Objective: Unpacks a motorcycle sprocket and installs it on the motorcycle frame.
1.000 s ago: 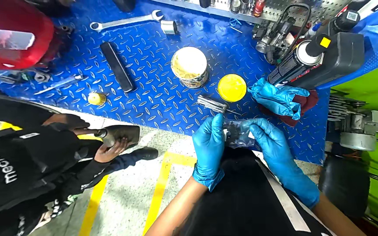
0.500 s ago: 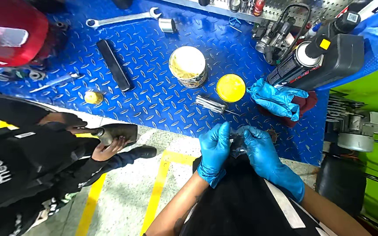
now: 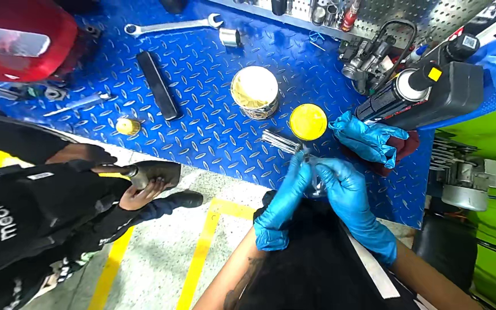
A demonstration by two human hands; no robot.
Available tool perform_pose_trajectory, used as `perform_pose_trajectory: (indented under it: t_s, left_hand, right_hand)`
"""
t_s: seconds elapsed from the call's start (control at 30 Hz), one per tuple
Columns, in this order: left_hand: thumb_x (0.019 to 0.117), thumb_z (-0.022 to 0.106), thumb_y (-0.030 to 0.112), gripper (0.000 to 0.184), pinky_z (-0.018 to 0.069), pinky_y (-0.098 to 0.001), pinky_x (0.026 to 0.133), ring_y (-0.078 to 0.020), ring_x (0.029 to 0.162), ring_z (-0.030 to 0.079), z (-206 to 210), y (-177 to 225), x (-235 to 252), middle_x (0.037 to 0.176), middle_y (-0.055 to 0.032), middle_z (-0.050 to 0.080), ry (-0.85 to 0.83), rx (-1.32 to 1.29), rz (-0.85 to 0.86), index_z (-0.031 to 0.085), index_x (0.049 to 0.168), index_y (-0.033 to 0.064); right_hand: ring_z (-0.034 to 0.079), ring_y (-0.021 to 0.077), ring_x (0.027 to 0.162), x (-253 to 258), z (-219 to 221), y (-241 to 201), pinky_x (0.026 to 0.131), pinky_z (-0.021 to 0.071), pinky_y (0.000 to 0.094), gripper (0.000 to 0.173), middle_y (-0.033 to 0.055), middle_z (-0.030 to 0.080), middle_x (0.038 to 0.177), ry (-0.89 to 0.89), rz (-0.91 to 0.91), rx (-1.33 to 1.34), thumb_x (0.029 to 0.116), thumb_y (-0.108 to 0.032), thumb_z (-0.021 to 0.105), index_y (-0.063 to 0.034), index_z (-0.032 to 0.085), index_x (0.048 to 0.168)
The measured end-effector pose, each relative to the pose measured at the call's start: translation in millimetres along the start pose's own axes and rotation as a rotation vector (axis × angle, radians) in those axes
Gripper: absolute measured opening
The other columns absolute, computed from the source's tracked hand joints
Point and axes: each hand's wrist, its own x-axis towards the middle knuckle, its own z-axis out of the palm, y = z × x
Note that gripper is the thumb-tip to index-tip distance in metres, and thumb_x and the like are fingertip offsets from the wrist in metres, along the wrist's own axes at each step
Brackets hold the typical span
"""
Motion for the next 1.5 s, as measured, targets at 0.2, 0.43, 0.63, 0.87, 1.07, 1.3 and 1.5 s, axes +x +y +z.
perform_pose_trajectory:
  t_s: [0.2,0.43,0.63,0.87,1.07,1.3,1.5]
  left_hand:
    - [0.1004,0.062,0.031,0.033,0.0591,-0.0244,0.081,-0.0054,0.089,0.068,-0.4,-10.2,-23.5,0.104,0.0043,0.071,0.001,0.096,0.064,0.061,0.129,0.0147]
    - [0.0986,0.059,0.015,0.024,0.0597,-0.0242,0.087,-0.004,0.095,0.07,-17.0,-22.4,-55.1,0.105,0.0044,0.075,-0.001,0.245,0.134,0.07,0.118,0.0072]
    - [0.095,0.063,0.018,0.014,0.0612,-0.0246,0.072,-0.0056,0.076,0.072,-23.6,-24.3,-69.0,0.084,0.0021,0.076,0.113,0.117,-0.011,0.077,0.093,0.0158]
    - [0.0922,0.04,0.009,0.029,0.0643,-0.0388,0.062,-0.0242,0.066,0.075,-53.5,-31.1,-86.6,0.076,-0.0139,0.075,0.388,-0.069,-0.158,0.067,0.082,0.0036]
    - [0.0897,0.055,0.015,0.045,0.061,-0.0388,0.087,-0.026,0.11,0.071,-50.0,-27.8,-65.6,0.131,-0.0161,0.068,0.092,-0.256,-0.23,0.059,0.133,0.0049]
    - [0.0939,0.061,0.045,0.053,0.0539,-0.0487,0.102,-0.0338,0.127,0.061,-31.0,-15.0,-57.0,0.139,-0.019,0.062,-0.011,-0.618,-0.217,0.065,0.133,0.0088]
    - [0.1019,0.057,0.022,0.038,0.0527,-0.0454,0.106,-0.0299,0.125,0.064,-31.6,-13.9,-89.1,0.139,-0.0169,0.063,0.103,-0.593,-0.135,0.062,0.136,0.0064]
  right_hand:
    - [0.066,0.0046,0.079,-18.0,-6.6,1.0,0.075,0.0565,0.0223,0.013,0.0031,0.071,0.088,-0.182,0.288,0.068,0.1001,-0.006,0.061,-0.002,0.073,0.098]
    - [0.063,0.0065,0.073,-41.7,-11.7,8.0,0.07,0.0547,0.0258,0.017,0.0026,0.068,0.083,-0.093,0.534,0.041,0.1041,-0.012,0.057,-0.0042,0.072,0.098]
    - [0.067,0.0085,0.074,-59.8,-13.7,13.1,0.069,0.0573,0.0279,0.013,0.0034,0.071,0.081,-0.075,0.366,-0.102,0.0996,-0.013,0.064,-0.005,0.073,0.096]
    - [0.068,0.0057,0.081,-92.9,-87.4,19.0,0.077,0.0603,0.0264,0.019,0.0031,0.072,0.096,0.233,0.324,-0.234,0.1037,-0.009,0.054,-0.0003,0.071,0.105]
    - [0.068,0.0028,0.099,-73.1,-93.3,28.7,0.088,0.0584,0.0224,0.028,0.0032,0.07,0.115,0.313,0.397,-0.059,0.1036,-0.012,0.056,0.0007,0.062,0.128]
    - [0.067,0.0146,0.105,-98.2,-109.6,60.2,0.088,0.0579,0.0316,0.043,0.0164,0.061,0.134,0.355,0.214,-0.407,0.1061,-0.021,0.053,0.0011,0.049,0.144]
    - [0.067,0.0042,0.094,-98.5,-34.6,42.6,0.082,0.0577,0.0223,0.029,-0.0034,0.068,0.116,0.126,-0.035,-0.074,0.1047,-0.02,0.056,-0.0211,0.059,0.134]
